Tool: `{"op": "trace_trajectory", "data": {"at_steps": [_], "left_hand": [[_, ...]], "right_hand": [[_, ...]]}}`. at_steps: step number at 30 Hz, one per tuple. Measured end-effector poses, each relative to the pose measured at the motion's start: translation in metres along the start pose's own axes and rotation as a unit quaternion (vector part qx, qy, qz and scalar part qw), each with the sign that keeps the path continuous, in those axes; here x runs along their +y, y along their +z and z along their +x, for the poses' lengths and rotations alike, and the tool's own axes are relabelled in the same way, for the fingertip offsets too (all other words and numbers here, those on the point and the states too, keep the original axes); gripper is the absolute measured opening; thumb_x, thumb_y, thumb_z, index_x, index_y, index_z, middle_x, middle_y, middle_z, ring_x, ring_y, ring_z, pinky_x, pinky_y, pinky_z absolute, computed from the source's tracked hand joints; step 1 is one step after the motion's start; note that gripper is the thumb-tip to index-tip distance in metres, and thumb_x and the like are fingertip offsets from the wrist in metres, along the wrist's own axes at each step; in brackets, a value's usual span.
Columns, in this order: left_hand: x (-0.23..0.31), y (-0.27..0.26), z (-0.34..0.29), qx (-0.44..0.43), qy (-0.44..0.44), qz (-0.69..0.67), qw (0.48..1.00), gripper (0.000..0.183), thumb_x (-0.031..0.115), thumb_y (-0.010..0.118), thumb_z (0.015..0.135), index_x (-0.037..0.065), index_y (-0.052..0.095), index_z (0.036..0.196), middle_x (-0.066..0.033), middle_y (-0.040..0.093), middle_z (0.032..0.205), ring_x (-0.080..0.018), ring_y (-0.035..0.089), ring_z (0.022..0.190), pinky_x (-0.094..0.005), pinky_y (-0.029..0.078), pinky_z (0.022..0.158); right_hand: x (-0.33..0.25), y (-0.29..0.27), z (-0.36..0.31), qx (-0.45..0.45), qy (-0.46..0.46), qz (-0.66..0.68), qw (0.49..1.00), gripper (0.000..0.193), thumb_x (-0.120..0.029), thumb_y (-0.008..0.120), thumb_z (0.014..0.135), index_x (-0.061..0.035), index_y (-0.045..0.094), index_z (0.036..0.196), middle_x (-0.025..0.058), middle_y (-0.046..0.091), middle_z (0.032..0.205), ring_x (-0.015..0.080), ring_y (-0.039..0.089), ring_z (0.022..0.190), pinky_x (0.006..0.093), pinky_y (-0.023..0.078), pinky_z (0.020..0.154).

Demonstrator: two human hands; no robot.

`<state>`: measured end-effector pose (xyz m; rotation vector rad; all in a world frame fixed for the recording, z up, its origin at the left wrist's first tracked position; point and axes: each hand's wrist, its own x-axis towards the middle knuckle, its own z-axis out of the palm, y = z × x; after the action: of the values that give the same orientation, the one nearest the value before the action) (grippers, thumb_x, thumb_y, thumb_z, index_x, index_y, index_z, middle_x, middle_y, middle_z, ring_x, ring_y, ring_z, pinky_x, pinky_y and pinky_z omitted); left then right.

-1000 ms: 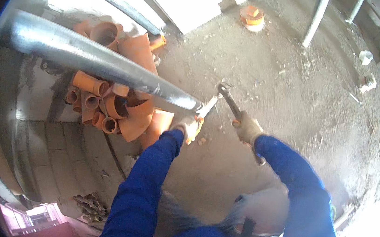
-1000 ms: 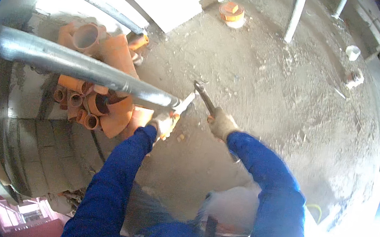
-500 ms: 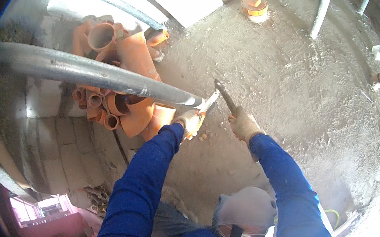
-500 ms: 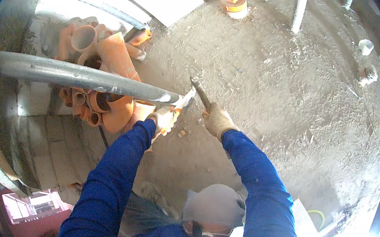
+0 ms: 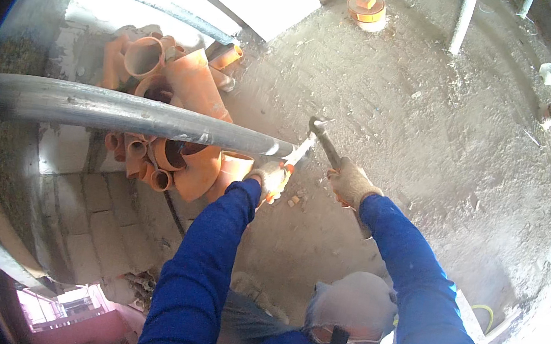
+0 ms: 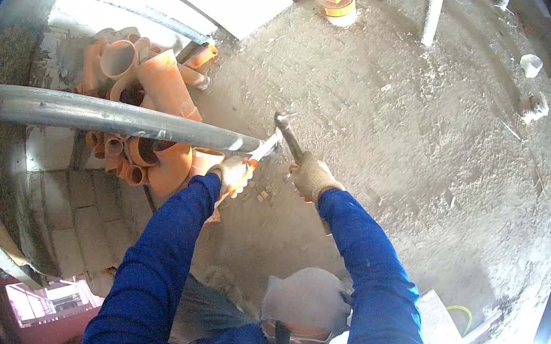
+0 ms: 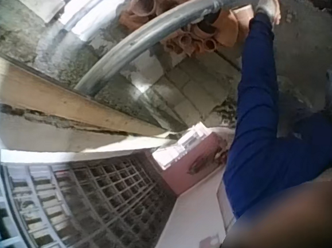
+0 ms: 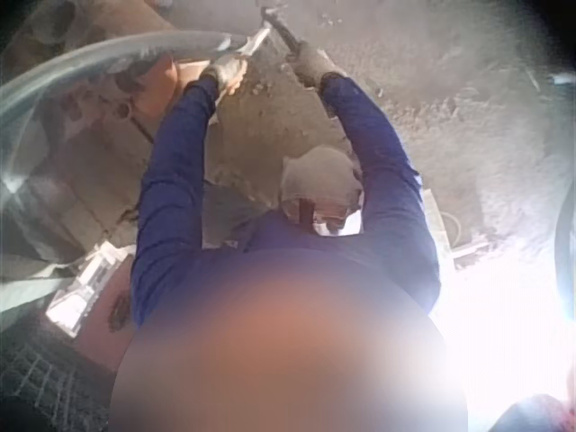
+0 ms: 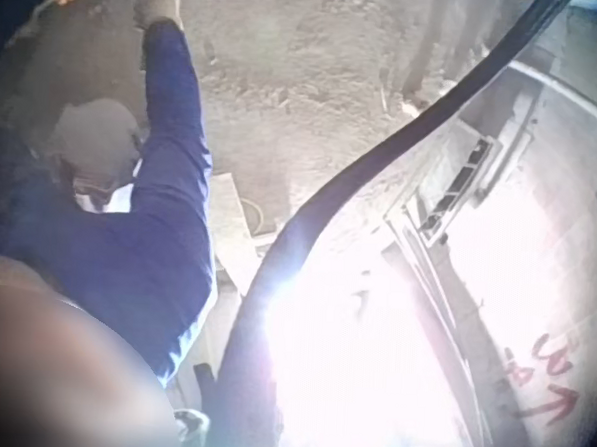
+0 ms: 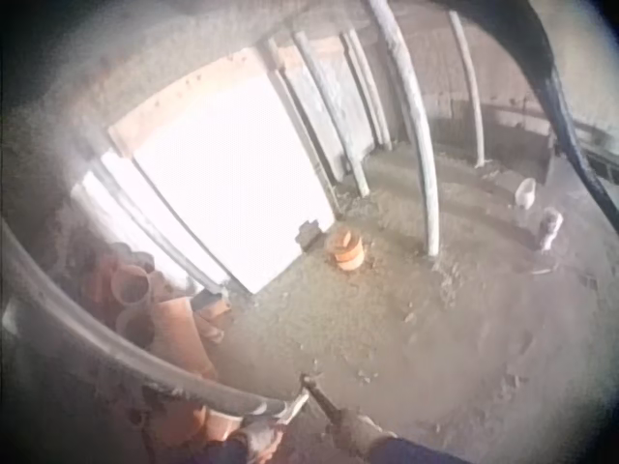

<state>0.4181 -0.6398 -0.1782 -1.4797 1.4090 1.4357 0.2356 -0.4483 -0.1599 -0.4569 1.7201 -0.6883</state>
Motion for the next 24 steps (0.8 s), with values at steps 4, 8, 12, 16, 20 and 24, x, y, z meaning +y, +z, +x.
{"op": "trace_trajectory", "data": {"at_steps": [4,8,12,16,20,24], "left_hand": [[-0.007,-0.005,0.010,-0.068,-0.005,-0.096,0.993,0.030,0.050,0.034,0.100,0.032,0.057,0.092,0.0072,0.055,0.063,-0.0202,0.040,0.039,-0.0402,0.030,0.036],[-0.008,-0.004,0.009,-0.042,-0.018,-0.132,0.990,0.032,0.047,0.034,0.101,0.028,0.057,0.091,0.0044,0.052,0.059,-0.0193,0.039,0.037,-0.0390,0.029,0.034],[0.004,-0.001,-0.003,-0.072,-0.037,-0.217,0.973,0.028,0.041,0.039,0.102,0.021,0.054,0.089,0.0004,0.048,0.056,-0.0179,0.038,0.035,-0.0371,0.030,0.032],[0.016,0.004,-0.011,-0.003,0.001,-0.072,0.997,0.025,0.036,0.045,0.101,0.016,0.053,0.090,-0.0009,0.045,0.055,-0.0169,0.040,0.036,-0.0360,0.032,0.032],[0.014,0.005,-0.003,0.024,-0.034,0.019,0.999,0.025,0.037,0.047,0.099,0.015,0.054,0.089,-0.0014,0.048,0.058,-0.0177,0.047,0.040,-0.0374,0.037,0.033],[-0.027,0.010,0.006,0.058,0.017,0.007,0.998,0.023,0.040,0.049,0.099,0.019,0.054,0.090,0.0013,0.048,0.056,-0.0170,0.045,0.036,-0.0357,0.036,0.032]], "right_hand": [[0.001,-0.012,0.000,0.068,-0.096,0.116,0.986,0.031,-0.030,0.061,0.096,-0.0020,0.054,0.108,0.0106,0.063,0.070,0.0201,0.063,0.057,0.0335,0.049,0.051],[-0.014,-0.013,-0.013,0.165,-0.237,0.271,0.918,0.031,-0.027,0.064,0.095,-0.0046,0.054,0.114,0.0039,0.058,0.070,0.0105,0.055,0.053,0.0293,0.046,0.045],[-0.012,0.008,-0.009,0.260,-0.265,0.219,0.903,0.036,-0.030,0.067,0.093,-0.0025,0.051,0.111,0.0156,0.065,0.072,0.0284,0.068,0.061,0.0397,0.052,0.057],[0.018,0.019,0.012,0.003,0.014,0.064,0.998,0.030,-0.027,0.062,0.094,-0.0030,0.054,0.110,0.0112,0.065,0.072,0.0220,0.065,0.057,0.0370,0.050,0.047],[0.040,0.016,0.026,-0.024,-0.005,0.162,0.986,0.024,-0.020,0.059,0.093,-0.0065,0.053,0.111,0.0041,0.051,0.066,0.0156,0.052,0.050,0.0356,0.042,0.041],[0.050,0.020,0.014,0.008,0.004,0.148,0.989,0.022,-0.019,0.058,0.093,-0.0069,0.052,0.110,0.0041,0.049,0.066,0.0150,0.048,0.047,0.0348,0.040,0.040]]}}
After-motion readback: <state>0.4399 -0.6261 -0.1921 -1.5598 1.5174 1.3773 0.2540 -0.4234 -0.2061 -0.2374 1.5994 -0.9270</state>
